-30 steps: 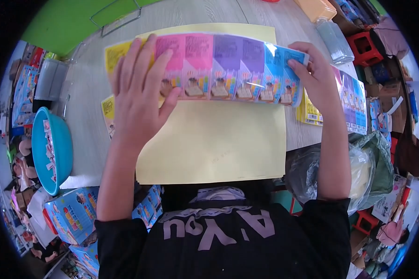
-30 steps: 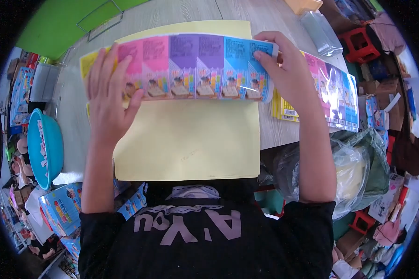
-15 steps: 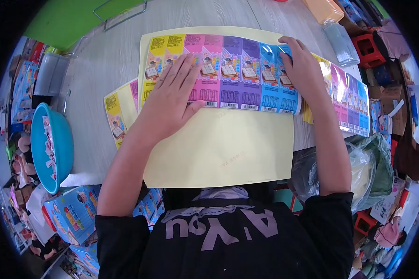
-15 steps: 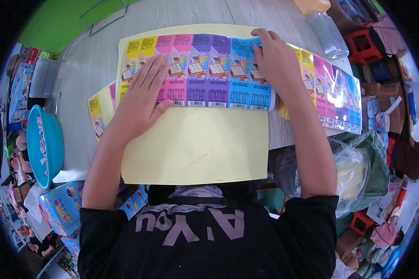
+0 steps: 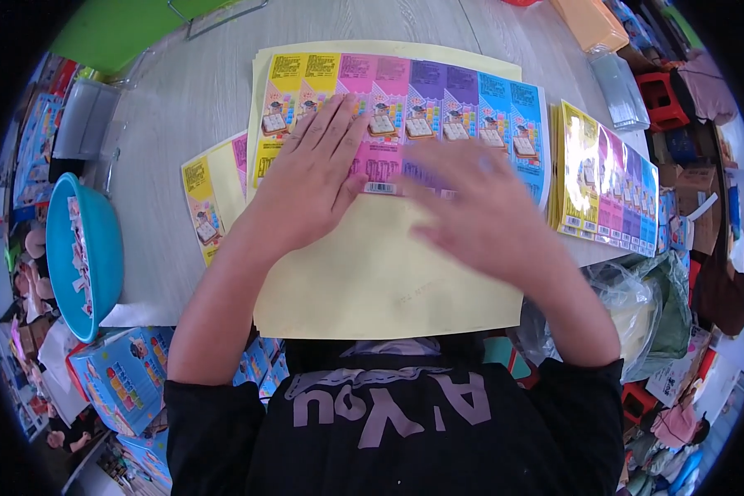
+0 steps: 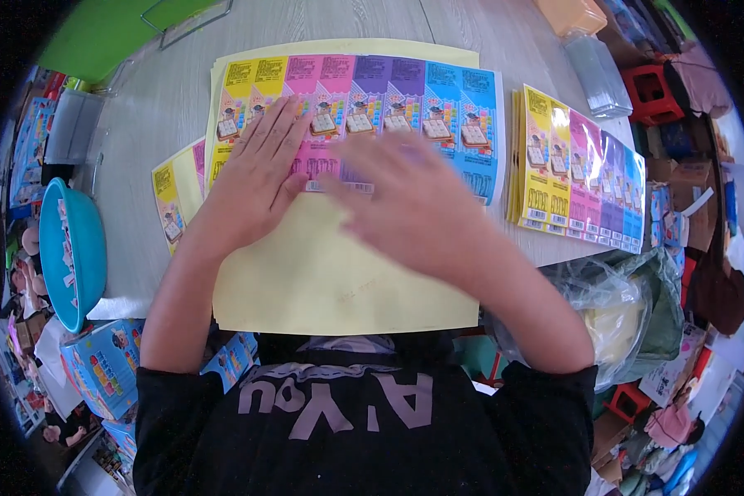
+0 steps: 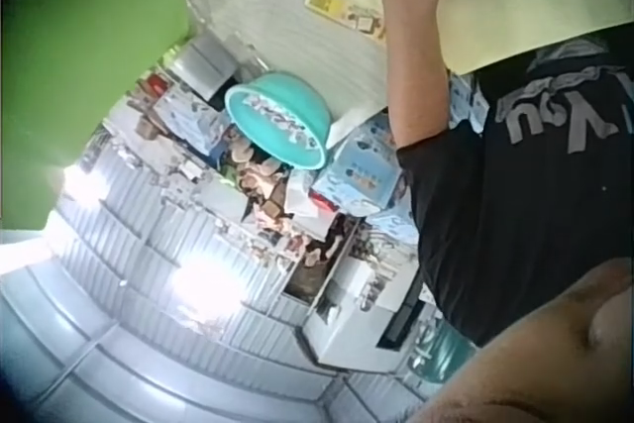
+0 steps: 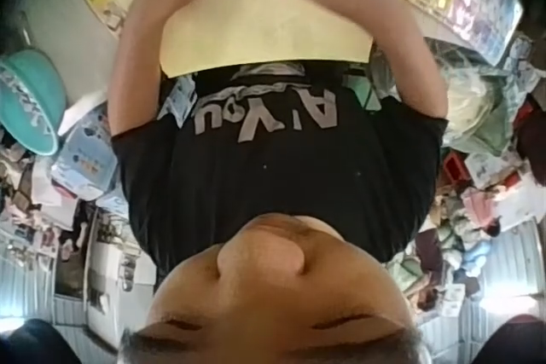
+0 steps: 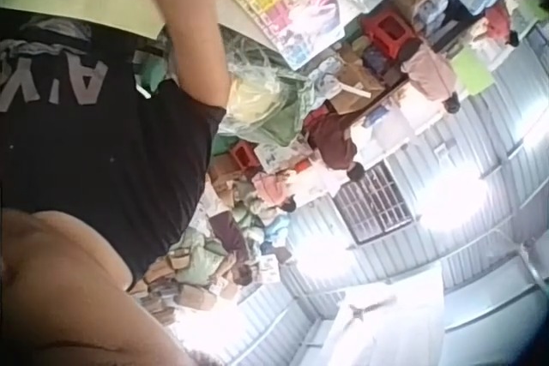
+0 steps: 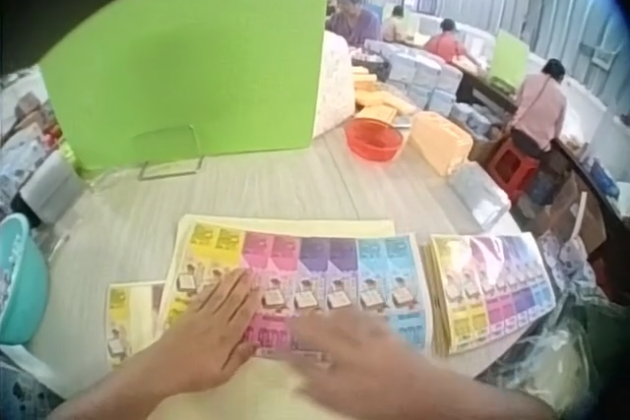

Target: Apply multi-colored labels or stickers onto yellow backing sheets.

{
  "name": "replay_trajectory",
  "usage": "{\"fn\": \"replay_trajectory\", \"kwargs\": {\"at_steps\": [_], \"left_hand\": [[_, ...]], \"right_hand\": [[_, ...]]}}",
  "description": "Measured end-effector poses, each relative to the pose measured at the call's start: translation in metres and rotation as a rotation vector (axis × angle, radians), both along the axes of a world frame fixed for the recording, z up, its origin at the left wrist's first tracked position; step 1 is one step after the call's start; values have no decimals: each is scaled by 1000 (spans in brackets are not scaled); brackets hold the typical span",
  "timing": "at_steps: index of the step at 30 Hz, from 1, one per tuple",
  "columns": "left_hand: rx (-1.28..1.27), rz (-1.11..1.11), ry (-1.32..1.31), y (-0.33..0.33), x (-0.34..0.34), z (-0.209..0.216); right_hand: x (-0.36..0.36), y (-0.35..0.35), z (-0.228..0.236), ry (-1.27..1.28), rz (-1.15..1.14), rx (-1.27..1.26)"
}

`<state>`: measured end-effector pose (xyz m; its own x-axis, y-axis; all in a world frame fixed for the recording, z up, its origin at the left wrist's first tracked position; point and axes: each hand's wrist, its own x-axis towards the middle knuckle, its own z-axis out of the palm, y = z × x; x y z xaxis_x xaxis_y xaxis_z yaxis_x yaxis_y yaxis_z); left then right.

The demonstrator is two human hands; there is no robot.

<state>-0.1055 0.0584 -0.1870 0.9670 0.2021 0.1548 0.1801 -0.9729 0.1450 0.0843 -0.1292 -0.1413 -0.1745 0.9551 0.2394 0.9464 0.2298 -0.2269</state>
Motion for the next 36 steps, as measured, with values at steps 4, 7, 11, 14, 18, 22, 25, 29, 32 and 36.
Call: {"fn": "replay_trajectory", "kwargs": {"at_steps": [4, 7, 11, 14, 18, 22, 25, 29, 32, 36], "left_hand": [[-87, 0, 11, 0, 1, 3], [-112, 6, 5, -1, 0, 4], [-132, 3, 2, -1, 0, 4], [-142, 11, -1, 1, 0, 5], [-102, 28, 24, 2, -1, 6], [-72, 29, 46, 3, -2, 6], [-67, 22, 35, 3, -1, 4], [-62, 20, 44, 5, -2, 5], [-2, 46, 49, 6, -2, 6], [67, 277, 124, 27, -23, 6]], "right_hand": [[-23, -2, -27, -123, 103, -162], [-22, -2, -31, -117, 103, -201], [-20, -3, -33, -49, 94, -213], [-17, -3, -36, -35, 110, -221], [-3, -17, -31, -4, 91, -248], [15, -49, -21, -51, -48, -329], [26, -77, -21, -69, -145, -368], [26, -97, -25, -69, -252, -359], [26, -99, -26, -62, -273, -358], [26, -100, -27, -74, -270, -346]]}}
